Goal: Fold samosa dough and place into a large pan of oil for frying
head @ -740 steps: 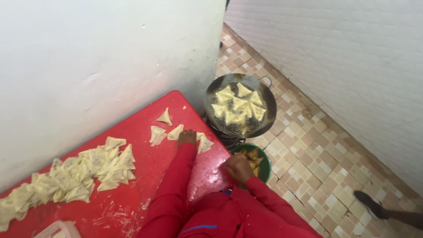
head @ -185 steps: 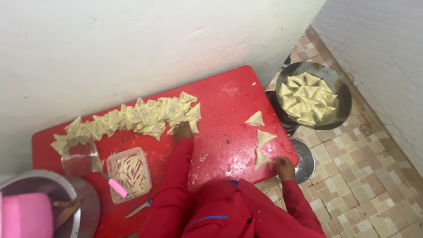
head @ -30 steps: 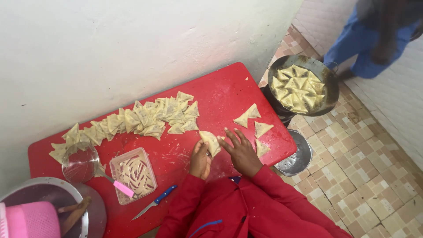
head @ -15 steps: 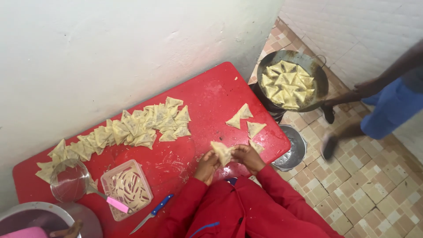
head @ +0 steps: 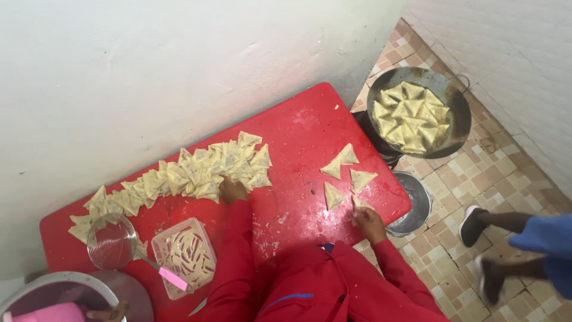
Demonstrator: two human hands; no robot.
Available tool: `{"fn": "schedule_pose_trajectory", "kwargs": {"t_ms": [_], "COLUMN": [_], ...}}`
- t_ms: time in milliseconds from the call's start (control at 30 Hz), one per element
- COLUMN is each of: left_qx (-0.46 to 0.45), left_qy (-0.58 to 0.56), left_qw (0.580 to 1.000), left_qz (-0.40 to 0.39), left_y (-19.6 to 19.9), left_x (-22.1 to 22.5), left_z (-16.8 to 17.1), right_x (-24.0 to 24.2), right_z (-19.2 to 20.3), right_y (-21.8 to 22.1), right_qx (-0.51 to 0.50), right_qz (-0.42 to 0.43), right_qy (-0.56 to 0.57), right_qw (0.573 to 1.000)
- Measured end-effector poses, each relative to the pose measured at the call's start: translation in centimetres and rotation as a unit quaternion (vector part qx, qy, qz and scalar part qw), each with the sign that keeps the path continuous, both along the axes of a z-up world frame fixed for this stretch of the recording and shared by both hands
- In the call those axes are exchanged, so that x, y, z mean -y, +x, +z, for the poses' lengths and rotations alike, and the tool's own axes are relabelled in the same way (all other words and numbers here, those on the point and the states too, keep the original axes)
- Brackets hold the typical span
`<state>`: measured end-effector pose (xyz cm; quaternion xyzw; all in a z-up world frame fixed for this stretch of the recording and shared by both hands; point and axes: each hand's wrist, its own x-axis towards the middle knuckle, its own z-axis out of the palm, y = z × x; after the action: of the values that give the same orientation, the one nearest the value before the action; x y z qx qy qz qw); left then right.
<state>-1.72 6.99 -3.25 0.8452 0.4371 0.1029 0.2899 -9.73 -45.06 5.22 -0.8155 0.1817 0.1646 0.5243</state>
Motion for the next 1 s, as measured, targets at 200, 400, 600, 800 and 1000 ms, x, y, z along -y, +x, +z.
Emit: {"fn": "schedule_pose_trajectory", "kwargs": {"t_ms": [200,400,600,800,1000], "left_qx": [-0.117,-0.117,0.072,0.198,0.105], "left_qy": [0.000,0.013,-0.052,-0.529,-0.406], "left_qw": [0.993,0.993,0.995,0.804,0.828], "left_qz": [-0.018,-0.026,-0.050,-0.187,-0.372], "left_y": [4.8,4.8,3.0,-3.8,-5.6], "left_x": [-1.8,-0.3,4.1,20.3,19.0], "left_z": [1.1,6.3,4.8,5.3,11.2], "right_x": [-1.7,-2.5,-3.4,-8.8,-10.3], "right_z": [0.0,0.6,2.3,5.5,1.6], "right_y": [0.5,0.8,0.8,2.0,5.0], "right_qx": [0.006,0.041,0.018,-0.073,-0.114], "right_qz": [0.022,0.039,0.043,-0.060,-0.047], "right_qy": [-0.017,-0.048,-0.033,0.307,0.321], "right_qw": [1.000,0.997,0.998,0.947,0.939]}}
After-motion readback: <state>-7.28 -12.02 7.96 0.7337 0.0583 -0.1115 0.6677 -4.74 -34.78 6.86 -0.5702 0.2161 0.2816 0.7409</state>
